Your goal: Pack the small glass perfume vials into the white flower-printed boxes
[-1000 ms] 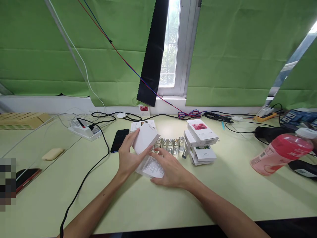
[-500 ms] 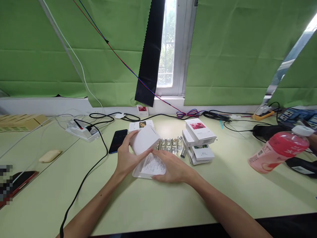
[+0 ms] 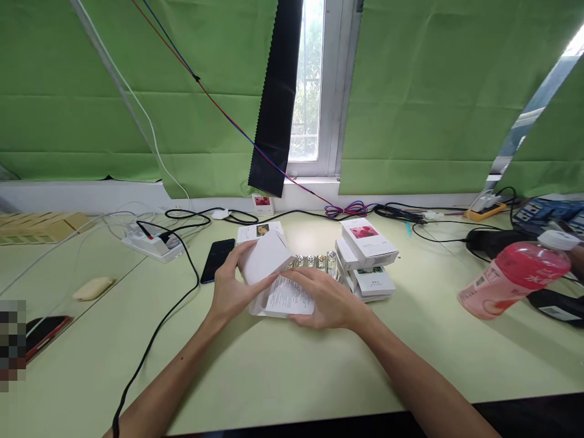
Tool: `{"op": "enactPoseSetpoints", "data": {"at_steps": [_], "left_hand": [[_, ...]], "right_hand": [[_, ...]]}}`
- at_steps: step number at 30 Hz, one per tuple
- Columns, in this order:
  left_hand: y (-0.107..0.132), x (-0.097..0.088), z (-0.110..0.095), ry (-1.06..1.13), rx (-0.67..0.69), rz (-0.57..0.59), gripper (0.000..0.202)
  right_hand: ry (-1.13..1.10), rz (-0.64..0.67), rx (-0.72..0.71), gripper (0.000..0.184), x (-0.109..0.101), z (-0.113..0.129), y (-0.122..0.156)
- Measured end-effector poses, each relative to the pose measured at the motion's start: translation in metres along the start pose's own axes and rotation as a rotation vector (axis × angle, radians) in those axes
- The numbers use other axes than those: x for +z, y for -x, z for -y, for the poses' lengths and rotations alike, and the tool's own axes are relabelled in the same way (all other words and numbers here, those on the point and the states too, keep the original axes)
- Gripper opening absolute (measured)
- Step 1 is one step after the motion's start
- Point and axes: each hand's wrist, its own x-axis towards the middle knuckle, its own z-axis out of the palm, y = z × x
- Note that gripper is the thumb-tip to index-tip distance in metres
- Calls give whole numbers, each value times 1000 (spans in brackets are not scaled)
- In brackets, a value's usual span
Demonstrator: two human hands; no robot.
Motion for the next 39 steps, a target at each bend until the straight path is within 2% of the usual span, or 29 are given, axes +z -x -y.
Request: {"op": "enactPoseSetpoints", "data": {"at_steps": [7, 15, 19, 29, 39], "left_hand": [[-5, -6, 6, 103, -68, 67, 73], [-13, -10, 18, 379, -175, 92, 75], [-13, -13, 17, 267, -154, 91, 77], [-15, -17, 20, -90, 35, 6, 73], [-14, -19, 22, -165, 193, 20, 68]], "right_hand": [[44, -46, 3, 80, -6, -4, 1], [63, -120, -39, 79, -10, -5, 2], [63, -152, -56, 80, -14, -5, 2], [172, -288, -20, 72, -21, -9, 2], [331, -309, -8, 64, -21, -10, 3]]}}
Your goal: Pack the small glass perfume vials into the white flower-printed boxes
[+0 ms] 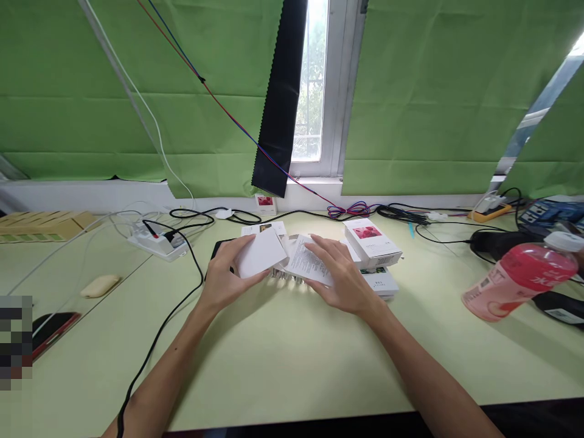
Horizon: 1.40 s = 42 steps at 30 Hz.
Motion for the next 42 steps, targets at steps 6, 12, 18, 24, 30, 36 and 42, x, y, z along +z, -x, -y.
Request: {"op": "enactPoseSetpoints", "data": {"at_steps": [6, 12, 18, 24, 30, 36, 42], "left_hand": [[-1, -2, 0, -2, 75, 31, 67], [-2, -5, -2, 9, 129, 93, 68], [-2, -6, -3, -1, 191, 117, 66], [-3, -5, -1, -51, 269, 107, 68], [-2, -4, 3, -99, 320, 115, 68], [-1, -4, 4, -121, 328, 137, 66], [0, -3, 8, -133, 342, 158, 67]], "right_hand": [[65, 21, 9, 63, -2, -1, 0], [85, 39, 3, 60, -3, -2, 1], [98, 55, -6, 62, -1, -2, 2], [125, 71, -19, 64, 1, -3, 2], [152, 97, -26, 64, 0, -2, 0], [180, 106, -33, 63, 0, 0, -1], [200, 110, -29, 65, -1, 0, -1]]}}
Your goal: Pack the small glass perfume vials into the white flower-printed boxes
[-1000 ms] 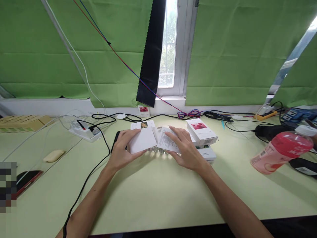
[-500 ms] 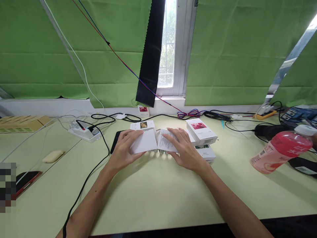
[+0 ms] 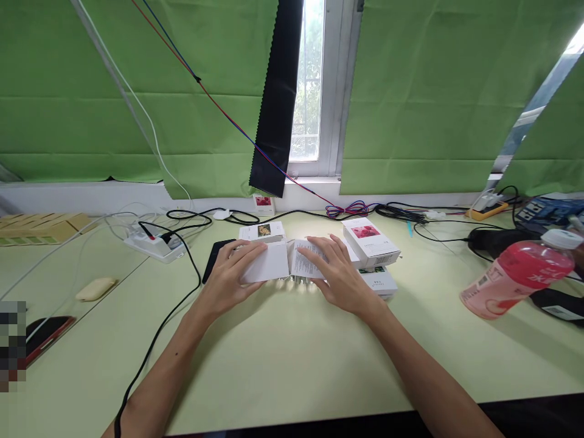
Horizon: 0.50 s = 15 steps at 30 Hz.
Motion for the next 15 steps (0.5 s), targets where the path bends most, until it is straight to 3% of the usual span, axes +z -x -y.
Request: {"op": "enactPoseSetpoints", "data": {"at_steps": [15], "left_hand": [[1, 2, 0, -8, 15, 27, 68]], "right_hand": [[-1, 11, -13, 65, 3, 0, 0]]}}
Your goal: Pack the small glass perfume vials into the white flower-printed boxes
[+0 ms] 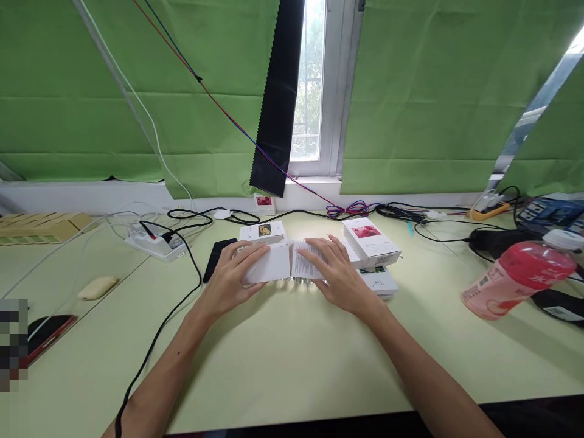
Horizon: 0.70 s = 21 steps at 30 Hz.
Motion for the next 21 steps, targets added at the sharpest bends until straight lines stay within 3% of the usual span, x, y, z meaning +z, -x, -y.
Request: {"op": "enactPoseSetpoints", "data": {"at_steps": [13, 21], "left_hand": [[-3, 1, -8, 50, -54, 9, 63], [-5, 3, -14, 85, -20, -11, 67]], "right_hand": [[-47, 5, -29, 64, 2, 2, 0], [-66, 4, -26, 64, 3, 1, 0]]}}
